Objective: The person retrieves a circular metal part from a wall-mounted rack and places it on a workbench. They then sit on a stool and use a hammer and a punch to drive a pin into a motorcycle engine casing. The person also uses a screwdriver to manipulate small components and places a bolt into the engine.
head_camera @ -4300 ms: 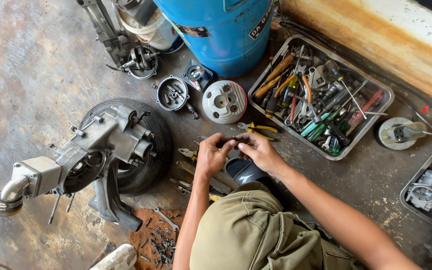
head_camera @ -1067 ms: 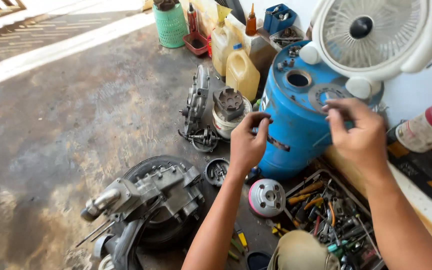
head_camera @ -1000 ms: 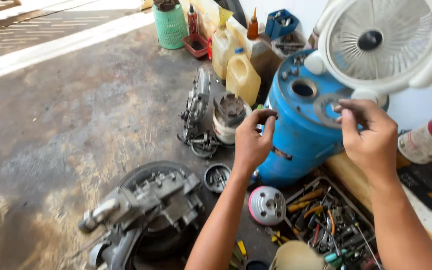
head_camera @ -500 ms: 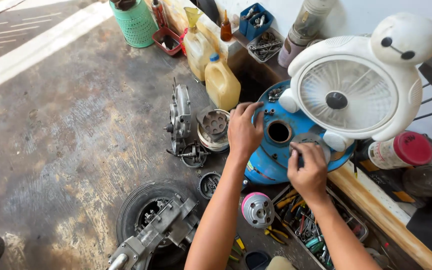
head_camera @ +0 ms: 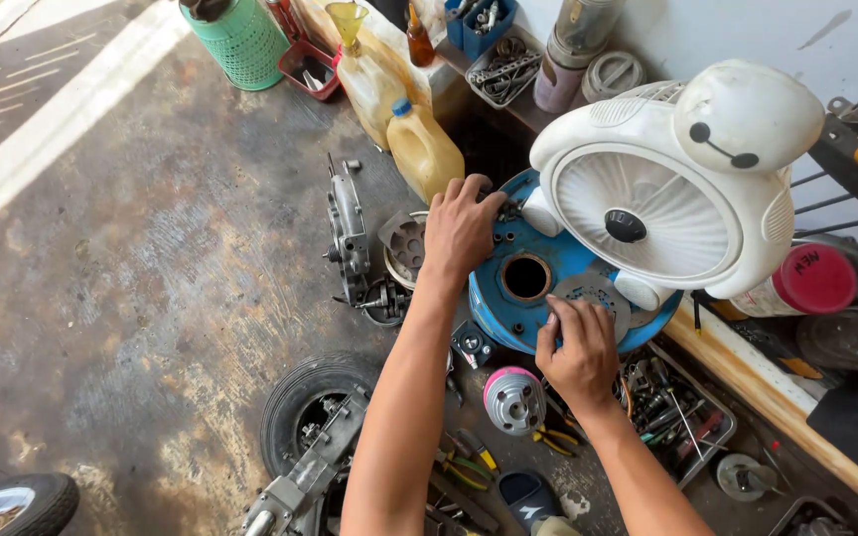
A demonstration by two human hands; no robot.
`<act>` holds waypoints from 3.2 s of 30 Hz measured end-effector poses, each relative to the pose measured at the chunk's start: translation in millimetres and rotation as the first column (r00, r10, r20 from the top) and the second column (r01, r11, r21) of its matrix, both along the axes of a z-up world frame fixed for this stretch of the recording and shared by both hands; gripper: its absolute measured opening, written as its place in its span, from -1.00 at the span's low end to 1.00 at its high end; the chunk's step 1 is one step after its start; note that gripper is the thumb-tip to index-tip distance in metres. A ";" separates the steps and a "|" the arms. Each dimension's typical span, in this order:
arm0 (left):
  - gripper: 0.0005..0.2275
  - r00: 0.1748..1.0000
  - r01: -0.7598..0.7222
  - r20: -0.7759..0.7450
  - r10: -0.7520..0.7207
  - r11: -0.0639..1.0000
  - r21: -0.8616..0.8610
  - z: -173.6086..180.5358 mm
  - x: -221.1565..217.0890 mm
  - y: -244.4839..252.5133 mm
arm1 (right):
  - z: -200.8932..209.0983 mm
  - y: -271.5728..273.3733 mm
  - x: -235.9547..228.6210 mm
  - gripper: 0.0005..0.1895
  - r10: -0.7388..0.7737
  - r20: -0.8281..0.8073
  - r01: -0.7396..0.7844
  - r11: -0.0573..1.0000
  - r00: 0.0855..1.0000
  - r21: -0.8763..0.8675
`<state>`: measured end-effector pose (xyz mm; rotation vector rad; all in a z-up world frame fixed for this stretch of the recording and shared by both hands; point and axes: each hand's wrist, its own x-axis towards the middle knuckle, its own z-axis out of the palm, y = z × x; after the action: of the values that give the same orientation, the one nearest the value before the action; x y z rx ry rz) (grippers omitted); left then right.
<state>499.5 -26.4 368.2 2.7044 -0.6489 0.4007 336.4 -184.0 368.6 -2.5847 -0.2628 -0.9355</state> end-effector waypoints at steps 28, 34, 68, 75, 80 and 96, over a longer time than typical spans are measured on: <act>-0.70 0.909 -0.367 -0.407 0.086 0.626 -0.688 -5.4 -71.9 0.6 | -0.9 -0.3 5.7 -0.76 -0.002 -0.032 0.001 1.000 0.999 -0.013; -0.72 0.942 -0.295 -0.329 0.069 0.637 -0.712 -13.7 -83.5 7.2 | -14.3 -4.3 0.4 -0.80 0.031 0.091 -0.030 0.999 0.995 -0.017; -0.80 0.976 -0.182 -0.090 0.196 0.520 -0.834 -35.3 -227.1 -9.8 | -31.5 -9.2 92.7 -0.74 0.333 -0.120 -0.350 0.921 0.935 -0.169; -0.79 0.970 -0.218 -0.133 0.201 0.492 -0.843 -44.5 -212.2 6.4 | -50.4 -6.2 145.8 -0.81 0.163 -0.302 -0.233 0.949 0.939 -0.210; -0.78 0.982 -0.163 -0.101 0.159 0.451 -0.877 -25.5 -239.6 0.8 | 1.5 -6.9 40.6 -0.84 0.395 0.048 -0.398 0.907 0.917 0.138; -0.76 0.992 -0.119 -0.125 0.004 0.358 -0.926 -28.8 -456.8 0.9 | -69.4 -25.0 -203.6 -0.74 0.952 0.018 -0.071 0.004 0.304 0.998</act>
<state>42.7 -25.5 339.4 1.5792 -0.1442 0.4547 132.8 -209.0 299.2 -1.1263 -0.4196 0.4296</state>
